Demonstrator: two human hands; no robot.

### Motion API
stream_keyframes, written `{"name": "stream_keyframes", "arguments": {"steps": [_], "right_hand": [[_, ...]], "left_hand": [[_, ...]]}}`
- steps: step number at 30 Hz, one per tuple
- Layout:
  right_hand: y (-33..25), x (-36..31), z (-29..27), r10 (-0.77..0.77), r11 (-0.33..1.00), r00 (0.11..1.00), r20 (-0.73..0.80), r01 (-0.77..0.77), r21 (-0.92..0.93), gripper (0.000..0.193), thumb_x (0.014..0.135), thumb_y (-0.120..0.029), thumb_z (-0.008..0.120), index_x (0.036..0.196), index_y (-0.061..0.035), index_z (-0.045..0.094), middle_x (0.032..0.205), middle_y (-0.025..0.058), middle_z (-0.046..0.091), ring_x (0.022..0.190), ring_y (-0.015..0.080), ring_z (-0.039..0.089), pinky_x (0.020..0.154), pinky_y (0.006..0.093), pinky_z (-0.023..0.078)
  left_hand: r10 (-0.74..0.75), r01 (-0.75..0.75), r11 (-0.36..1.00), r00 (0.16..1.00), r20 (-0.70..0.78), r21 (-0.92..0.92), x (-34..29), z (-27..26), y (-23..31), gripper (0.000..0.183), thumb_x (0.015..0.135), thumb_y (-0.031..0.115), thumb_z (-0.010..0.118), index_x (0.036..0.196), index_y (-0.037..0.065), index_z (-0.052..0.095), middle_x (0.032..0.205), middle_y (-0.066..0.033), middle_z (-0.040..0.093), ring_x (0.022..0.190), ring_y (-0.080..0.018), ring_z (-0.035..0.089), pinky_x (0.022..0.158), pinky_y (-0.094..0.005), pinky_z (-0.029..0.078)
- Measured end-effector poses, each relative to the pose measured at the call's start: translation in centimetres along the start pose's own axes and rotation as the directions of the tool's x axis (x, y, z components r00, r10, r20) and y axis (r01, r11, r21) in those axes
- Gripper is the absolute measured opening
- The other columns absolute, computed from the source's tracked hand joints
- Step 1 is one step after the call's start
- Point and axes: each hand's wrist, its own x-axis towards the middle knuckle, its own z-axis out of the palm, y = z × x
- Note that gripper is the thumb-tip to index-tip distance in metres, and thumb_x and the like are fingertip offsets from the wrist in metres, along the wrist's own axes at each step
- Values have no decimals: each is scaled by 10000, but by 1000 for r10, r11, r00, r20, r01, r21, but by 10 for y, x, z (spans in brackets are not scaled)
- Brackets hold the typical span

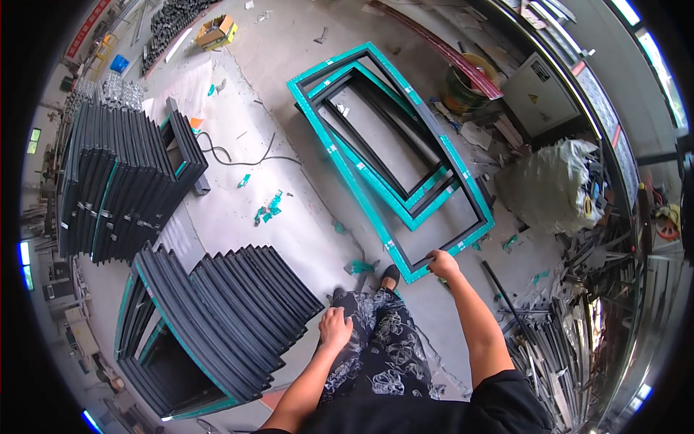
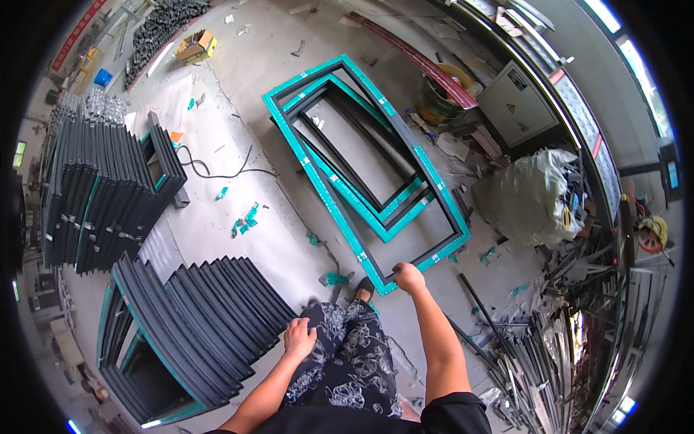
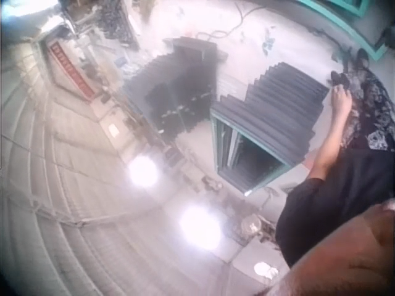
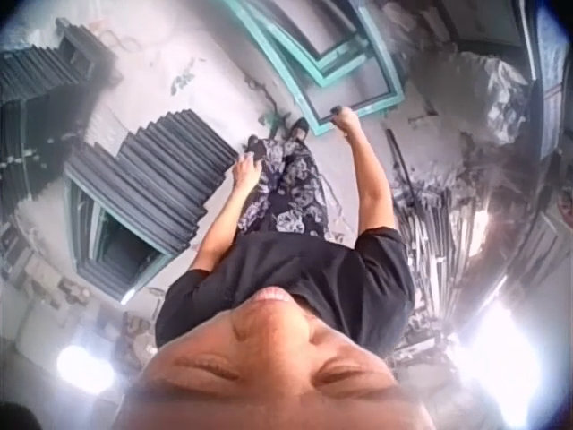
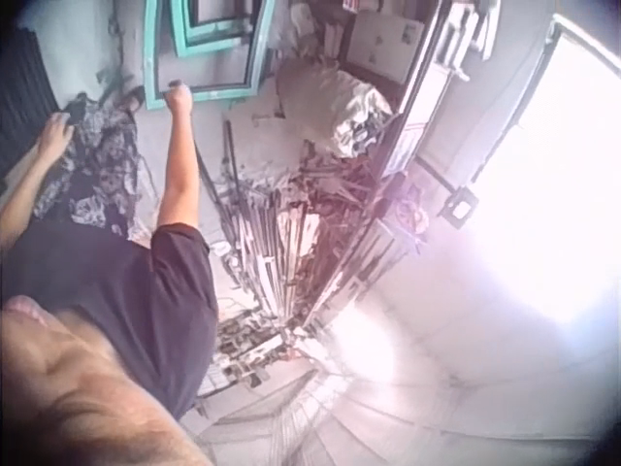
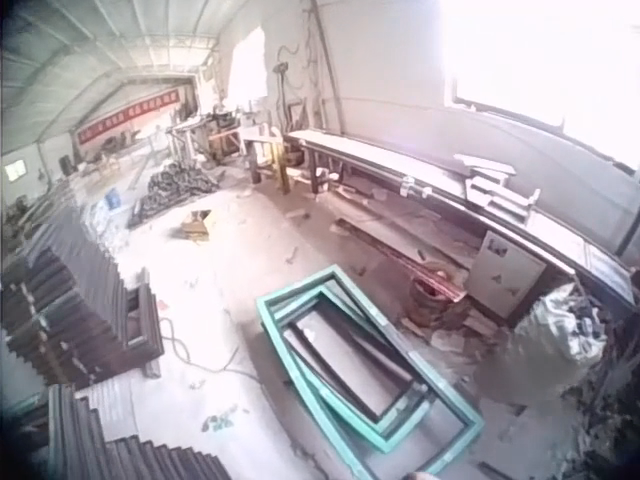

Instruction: The person applies green tape to the edges of multiple metal window frames, picking up each frame from a stack and placing it on a central pile.

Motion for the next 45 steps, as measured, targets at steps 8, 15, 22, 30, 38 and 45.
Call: {"name": "stream_keyframes", "arguments": {"steps": [8, 15, 22, 30, 38, 45], "right_hand": [[-72, 143, 45, 50, 992, 977, 206, -25, -123, 260, 752, -287, 660, 916, -87, 686, 796, 89, 690, 811, 251, 664, 759, 370, 509], [-139, 303, 108, 24, 976, 996, 82, -6, -218, 416, 734, -362, 679, 999, -48, 613, 999, 169, 641, 953, 325, 620, 811, 421, 507], [-231, 442, 155, -87, 927, 981, -173, 16, -376, 827, 607, -491, 796, 1160, 16, 450, 1117, 125, 565, 1055, 271, 551, 837, 323, 511], [-263, 488, 173, 12, 895, 979, -204, -101, -434, 760, 584, -377, 825, 1109, 7, 432, 1045, 108, 591, 1030, 230, 563, 777, 291, 547], [-242, 362, 67, -141, 945, 989, -49, 120, -304, 654, 594, -309, 754, 1053, 46, 453, 957, 211, 622, 960, 366, 598, 842, 406, 509], [-204, 204, -57, -92, 946, 983, 162, 137, -294, 647, 569, -379, 736, 1043, -17, 483, 920, 226, 622, 905, 374, 607, 801, 437, 497]], "left_hand": [[-371, 265, 895, 888, 271, 358, 118, 49, 13, 758, 721, 464, 681, 1317, 90, 397, 1290, -226, 434, 1197, -370, 417, 942, -547, 344], [-386, 252, 901, 838, 385, 354, 230, 42, -4, 775, 697, 471, 696, 1307, 89, 409, 1269, -229, 450, 1128, -362, 480, 872, -472, 428], [-337, 232, 912, 894, 296, 339, 259, 45, -21, 657, 717, 429, 674, 1229, 66, 480, 1200, -234, 491, 1080, -364, 516, 846, -458, 437], [-403, 300, 896, 857, 320, 326, 270, 46, -25, 600, 740, 425, 649, 1205, 78, 497, 1208, -213, 504, 1124, -332, 490, 868, -449, 412], [-356, 270, 906, 903, 240, 326, 259, 45, -12, 568, 733, 414, 652, 1166, 79, 501, 1184, -189, 506, 1098, -323, 493, 877, -443, 406], [-334, 409, 897, 877, 346, -169, 292, 29, -6, 569, 757, 478, 637, 1142, 74, 527, 1144, -165, 535, 1056, -337, 526, 862, -463, 432]]}}
